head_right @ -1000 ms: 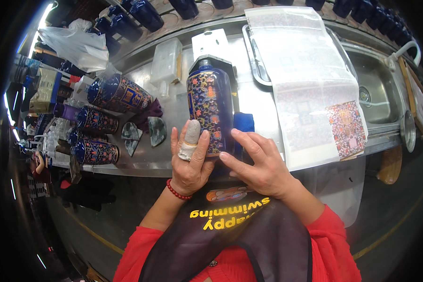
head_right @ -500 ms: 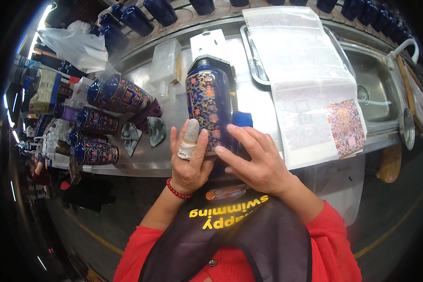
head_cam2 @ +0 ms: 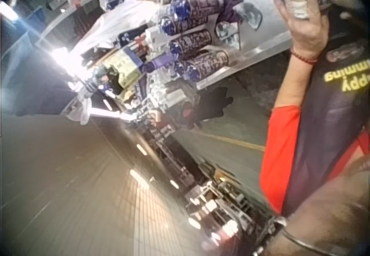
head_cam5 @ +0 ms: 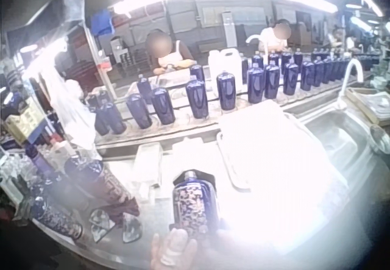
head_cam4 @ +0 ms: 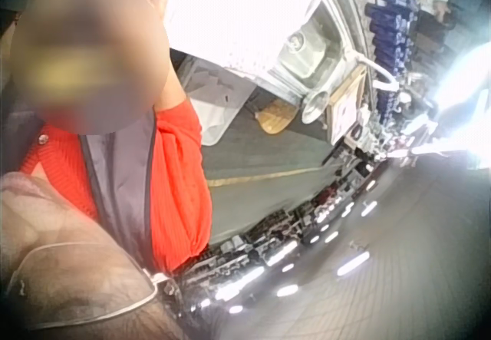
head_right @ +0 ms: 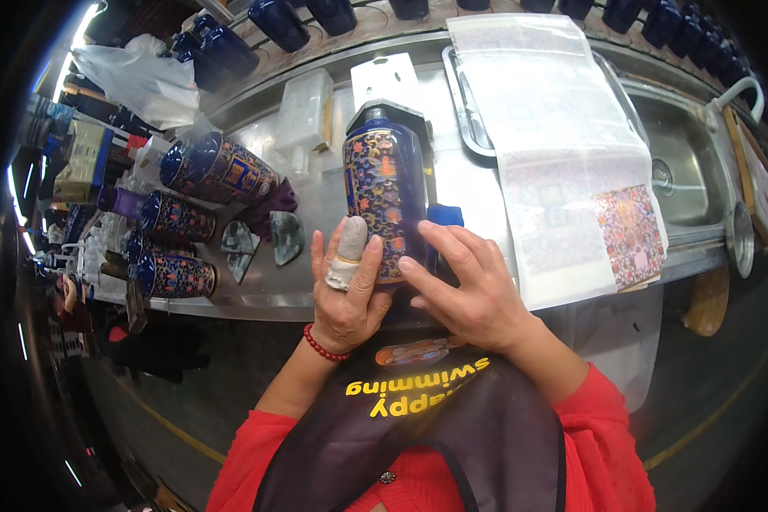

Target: The person applies decorative stickers to blue cylindrical containers. They pick up a sticker, align it on the container, press it down, and smooth it with their fingers. The person repeats this process on multiple containers, occasionally rinsing a container in a sink before applying a new sticker.

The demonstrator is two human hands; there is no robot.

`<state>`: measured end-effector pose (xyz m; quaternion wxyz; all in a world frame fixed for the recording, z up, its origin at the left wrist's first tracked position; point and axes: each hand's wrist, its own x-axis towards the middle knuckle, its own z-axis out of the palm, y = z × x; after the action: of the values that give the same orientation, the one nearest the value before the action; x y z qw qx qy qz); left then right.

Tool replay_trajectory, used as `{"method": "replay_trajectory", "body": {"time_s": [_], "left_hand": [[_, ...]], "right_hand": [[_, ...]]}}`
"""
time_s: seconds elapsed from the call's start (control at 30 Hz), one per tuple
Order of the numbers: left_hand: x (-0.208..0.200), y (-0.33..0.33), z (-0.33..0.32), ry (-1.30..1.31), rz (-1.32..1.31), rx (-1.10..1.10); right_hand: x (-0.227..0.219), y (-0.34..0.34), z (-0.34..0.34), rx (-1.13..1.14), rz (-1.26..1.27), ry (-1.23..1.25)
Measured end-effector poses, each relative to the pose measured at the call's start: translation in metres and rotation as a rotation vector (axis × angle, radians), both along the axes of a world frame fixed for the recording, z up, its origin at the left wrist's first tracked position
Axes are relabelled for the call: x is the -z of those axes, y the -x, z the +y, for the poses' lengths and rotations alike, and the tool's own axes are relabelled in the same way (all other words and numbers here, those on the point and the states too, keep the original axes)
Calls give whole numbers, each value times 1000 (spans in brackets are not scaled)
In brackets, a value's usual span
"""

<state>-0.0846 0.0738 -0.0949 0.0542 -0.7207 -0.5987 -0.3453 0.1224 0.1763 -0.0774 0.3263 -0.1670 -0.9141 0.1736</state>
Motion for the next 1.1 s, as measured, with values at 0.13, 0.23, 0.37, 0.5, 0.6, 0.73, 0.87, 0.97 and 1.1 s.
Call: {"method": "replay_trajectory", "body": {"time_s": [0.13,0.23,0.37,0.5,0.6,0.73,0.87,0.97,1.1], "left_hand": [[1,-1,0,-12,23,-11],[1,-3,1,-72,112,-7],[-3,-7,0,-70,148,12],[0,-10,3,-58,58,4],[5,-5,5,-65,-47,16],[8,-2,4,-22,-133,10],[2,-1,0,38,-11,3],[-6,0,-1,61,104,40],[-16,5,4,86,18,109]], "right_hand": [[5,-5,2,1,28,8],[10,-9,4,11,36,39],[16,-9,4,31,32,107],[18,-4,3,64,4,151],[18,1,6,73,27,114],[16,4,10,59,19,63],[15,5,10,40,22,51],[15,5,10,42,18,58],[15,5,10,33,27,63]]}}
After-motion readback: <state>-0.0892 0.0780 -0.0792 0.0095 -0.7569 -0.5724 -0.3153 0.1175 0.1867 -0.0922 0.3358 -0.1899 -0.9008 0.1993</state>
